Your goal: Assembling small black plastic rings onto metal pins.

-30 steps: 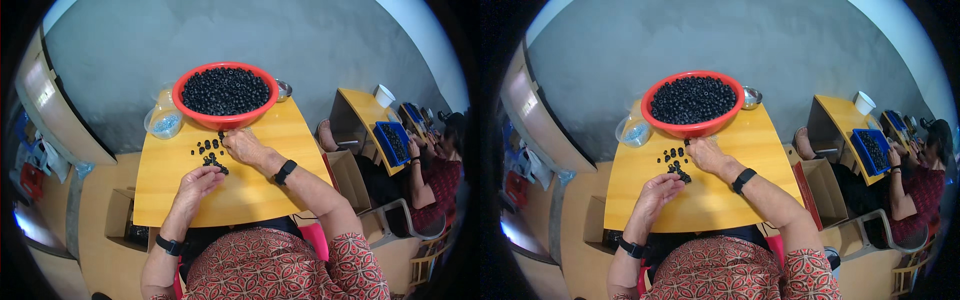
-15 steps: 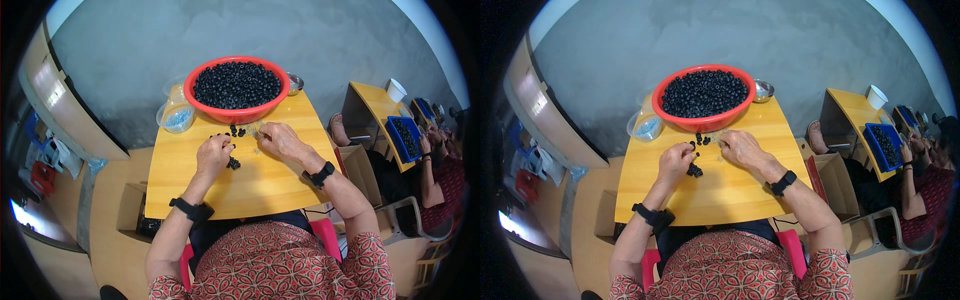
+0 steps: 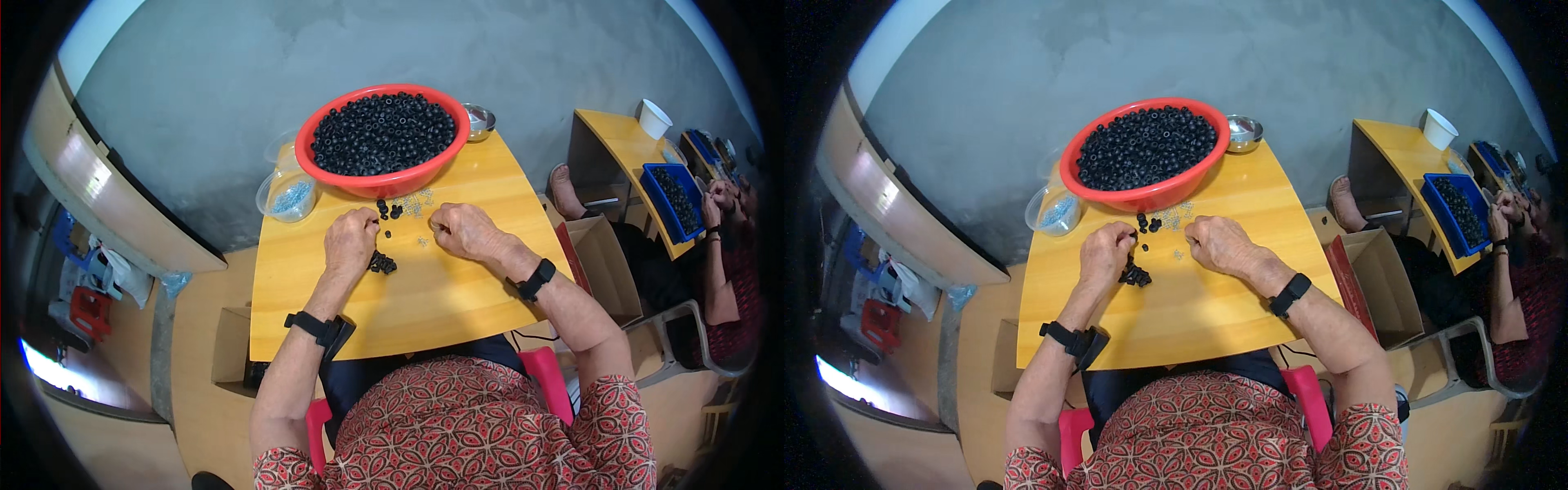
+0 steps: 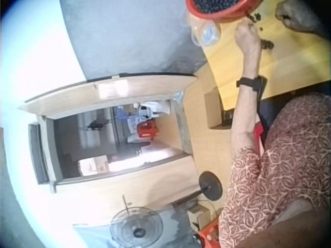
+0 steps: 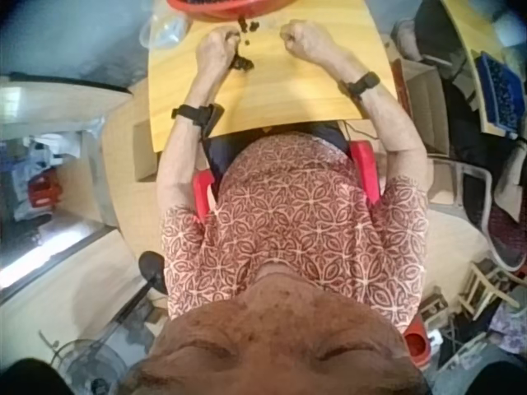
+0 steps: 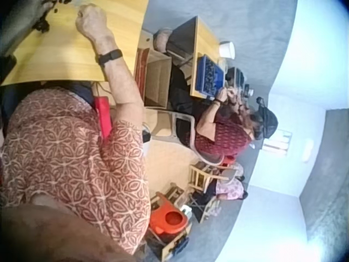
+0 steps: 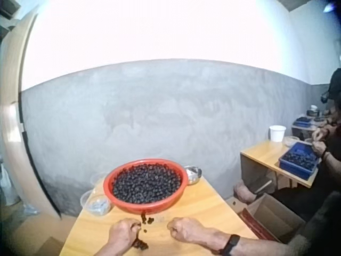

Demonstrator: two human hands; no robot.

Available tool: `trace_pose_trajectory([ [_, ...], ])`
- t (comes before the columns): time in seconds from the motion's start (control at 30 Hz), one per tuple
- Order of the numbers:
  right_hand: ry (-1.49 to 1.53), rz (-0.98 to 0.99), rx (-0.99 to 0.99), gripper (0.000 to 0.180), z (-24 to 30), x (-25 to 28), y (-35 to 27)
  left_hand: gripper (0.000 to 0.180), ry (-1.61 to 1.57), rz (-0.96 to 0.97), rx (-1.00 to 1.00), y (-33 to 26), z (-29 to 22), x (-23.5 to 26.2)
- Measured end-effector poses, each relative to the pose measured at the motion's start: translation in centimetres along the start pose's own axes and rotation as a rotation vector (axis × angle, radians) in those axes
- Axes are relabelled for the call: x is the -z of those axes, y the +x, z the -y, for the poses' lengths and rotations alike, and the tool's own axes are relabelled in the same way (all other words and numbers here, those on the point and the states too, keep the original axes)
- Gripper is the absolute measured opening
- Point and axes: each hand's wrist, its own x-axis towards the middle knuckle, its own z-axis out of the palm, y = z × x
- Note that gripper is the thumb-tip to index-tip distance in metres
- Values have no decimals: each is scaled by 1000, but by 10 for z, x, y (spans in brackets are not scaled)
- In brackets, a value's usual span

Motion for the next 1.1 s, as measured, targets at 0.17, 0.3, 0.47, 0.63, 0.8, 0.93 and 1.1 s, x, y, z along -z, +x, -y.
trace_pose_trajectory([
  [0.17,78,-63,-14,6,6,3,2,20,120,-56,-275,10,-13,-7],
  [0.3,116,-85,-48,7,9,8,1,20,237,42,-359,21,-6,-20],
  [0.47,117,-60,-62,9,11,9,1,11,225,47,-344,24,-17,-22],
  [0.63,52,-31,-23,12,10,5,1,10,189,61,-268,26,-17,-21],
  [0.8,83,-104,-1,10,7,2,-1,14,102,-21,-186,20,-11,-18],
  [0.93,75,-136,15,9,2,-3,-3,15,138,23,-240,21,-17,-15],
  [1.1,104,-145,-15,9,4,-1,0,16,248,99,-270,26,-13,-22],
])
